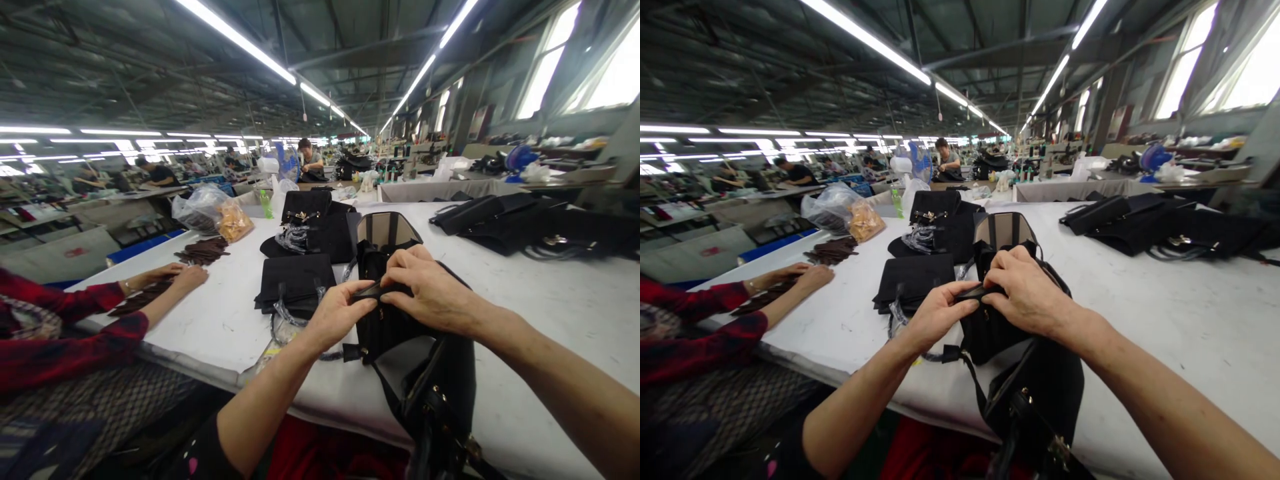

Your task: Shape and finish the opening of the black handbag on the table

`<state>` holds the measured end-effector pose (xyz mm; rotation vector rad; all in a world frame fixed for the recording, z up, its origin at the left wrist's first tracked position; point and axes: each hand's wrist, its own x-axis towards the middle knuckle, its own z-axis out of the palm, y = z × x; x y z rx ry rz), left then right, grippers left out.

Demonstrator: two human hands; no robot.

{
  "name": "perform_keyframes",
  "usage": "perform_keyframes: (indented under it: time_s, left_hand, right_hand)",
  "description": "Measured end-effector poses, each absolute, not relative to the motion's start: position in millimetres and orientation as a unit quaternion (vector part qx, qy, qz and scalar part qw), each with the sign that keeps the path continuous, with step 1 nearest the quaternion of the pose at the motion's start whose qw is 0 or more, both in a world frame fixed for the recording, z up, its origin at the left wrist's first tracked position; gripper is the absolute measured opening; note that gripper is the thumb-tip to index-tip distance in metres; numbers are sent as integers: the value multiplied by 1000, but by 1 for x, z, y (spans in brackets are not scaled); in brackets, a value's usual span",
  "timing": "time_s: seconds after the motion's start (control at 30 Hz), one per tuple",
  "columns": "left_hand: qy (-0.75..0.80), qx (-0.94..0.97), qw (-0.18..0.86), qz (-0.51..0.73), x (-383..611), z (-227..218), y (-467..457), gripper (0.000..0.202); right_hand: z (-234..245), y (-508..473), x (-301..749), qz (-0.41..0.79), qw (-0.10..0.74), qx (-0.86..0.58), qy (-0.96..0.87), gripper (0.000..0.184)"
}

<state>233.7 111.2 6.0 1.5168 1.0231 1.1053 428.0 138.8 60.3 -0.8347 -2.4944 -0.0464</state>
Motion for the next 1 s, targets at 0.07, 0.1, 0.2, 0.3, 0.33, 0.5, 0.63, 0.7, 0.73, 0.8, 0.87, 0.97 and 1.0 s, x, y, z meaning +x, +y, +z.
perform_keyframes:
  time_s: [0.07, 0.1, 0.2, 0.3, 0.33, 0.5, 0.63, 0.7, 0.73, 0.8, 0.87, 0.97, 1.0]
  left_hand:
    - [412, 621, 486, 457, 233, 6, 112, 41]
    - [411, 621, 486, 457, 233, 6, 112, 41]
    - [412, 625, 480, 458, 233, 6, 112, 40]
    - [413, 630, 471, 459, 233, 6, 112, 38]
    - [414, 631, 468, 459, 234, 6, 112, 38]
    - [423, 633, 457, 460, 234, 5, 112, 37]
    - [425, 627, 459, 464, 234, 5, 112, 37]
    - [428, 625, 458, 465, 235, 5, 111, 37]
    - [430, 624, 457, 465, 235, 5, 111, 36]
    - [434, 622, 456, 466, 235, 6, 111, 36]
    - [436, 618, 459, 467, 236, 6, 111, 36]
    - [434, 614, 464, 469, 237, 7, 111, 35]
    - [433, 613, 465, 470, 237, 7, 111, 35]
  right_hand:
    - [60, 141, 426, -12, 249, -307, -919, 12]
    - [60, 141, 425, -11, 247, -308, -919, 15]
    - [60, 143, 422, -20, 246, -319, -915, 19]
    - [59, 144, 419, -30, 248, -335, -909, 20]
    - [58, 144, 418, -31, 250, -339, -907, 20]
    - [58, 143, 413, -45, 254, -349, -901, 21]
    - [58, 142, 411, -50, 251, -357, -898, 21]
    - [57, 143, 411, -51, 251, -358, -898, 21]
    - [57, 143, 410, -51, 251, -359, -897, 21]
    - [56, 143, 409, -52, 251, -363, -896, 21]
    - [56, 143, 409, -52, 249, -367, -895, 21]
    - [57, 143, 409, -48, 244, -372, -894, 21]
    - [57, 143, 409, -47, 242, -372, -895, 21]
